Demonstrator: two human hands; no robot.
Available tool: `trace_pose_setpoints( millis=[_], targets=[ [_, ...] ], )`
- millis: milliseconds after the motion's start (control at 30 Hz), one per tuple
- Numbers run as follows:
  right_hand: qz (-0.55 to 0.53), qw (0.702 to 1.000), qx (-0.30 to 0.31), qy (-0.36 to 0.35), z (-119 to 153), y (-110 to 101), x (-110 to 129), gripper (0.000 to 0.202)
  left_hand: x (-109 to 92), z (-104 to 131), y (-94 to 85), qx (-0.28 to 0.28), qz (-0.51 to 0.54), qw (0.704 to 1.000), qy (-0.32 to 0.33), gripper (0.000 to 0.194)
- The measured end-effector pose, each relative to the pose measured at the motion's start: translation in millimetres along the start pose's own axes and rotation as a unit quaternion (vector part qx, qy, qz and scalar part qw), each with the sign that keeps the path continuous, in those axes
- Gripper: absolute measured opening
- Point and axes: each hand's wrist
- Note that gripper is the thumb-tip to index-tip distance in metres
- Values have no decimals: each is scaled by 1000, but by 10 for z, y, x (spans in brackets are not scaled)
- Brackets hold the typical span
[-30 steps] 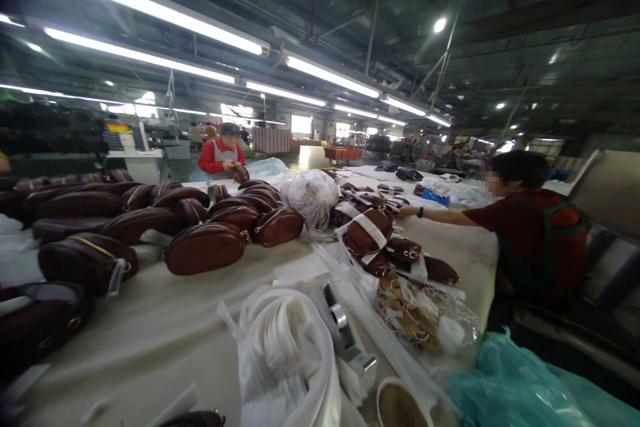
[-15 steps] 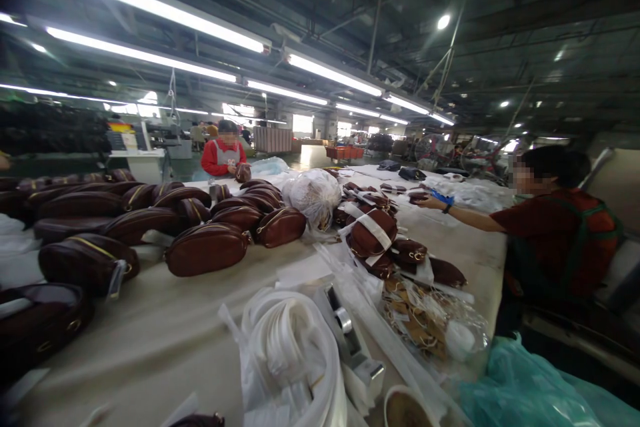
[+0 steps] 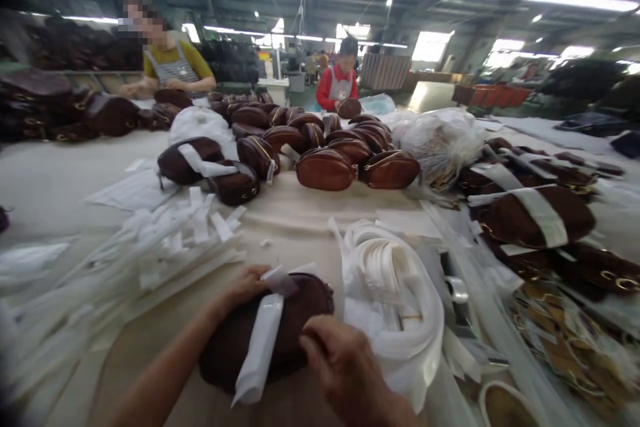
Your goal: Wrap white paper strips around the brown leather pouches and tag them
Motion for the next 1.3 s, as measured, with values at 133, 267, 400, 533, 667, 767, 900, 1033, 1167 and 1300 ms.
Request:
trace_pose_setpoints(
  millis=[133, 267, 400, 533, 667, 767, 900, 1033, 1167, 1300],
  targets=[
    [188, 968, -116, -121, -466, -90, -27, 18, 30, 21, 32, -16, 8, 1000, 12, 30],
    [275, 957, -53, -75, -772, 7, -64, 22, 33, 42, 39, -17, 27, 999, 31, 31],
    [286, 955, -34, -68, -927, 107, -49, 25, 40, 44, 31, -17, 34, 999, 34, 30],
    [203, 974, -64, -78, -939, 149, -25, 27, 44, 33, 29, -19, 26, 999, 23, 29],
    [122, 978, -39, -165, -717, 161, -12, 36, 48, 22, 25, -15, 14, 1000, 11, 26],
    [96, 960, 36, -262, -519, 177, -1, 49, 47, 23, 20, -14, 7, 1000, 3, 23],
    [114, 937, 10, -330, -414, 260, -43, 38, 32, 45, 21, -23, -13, 1000, -10, 21],
    [124, 926, -33, -356, -408, 342, -115, 25, 0, 84, 15, -36, -43, 998, -12, 20],
    [122, 927, -45, -353, -388, 370, -148, 23, -29, 102, 0, -71, -68, 995, -14, 20],
    [120, 926, -44, -356, -377, 387, -190, 24, -32, 103, -16, -97, -56, 994, -6, 27]
  ],
)
Point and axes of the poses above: each hand's wrist, its own z-axis away from the middle knuckle, its own y-axis out of the palm, x = y × z, and after that the axes turned 2 degrees about -x, right-handed
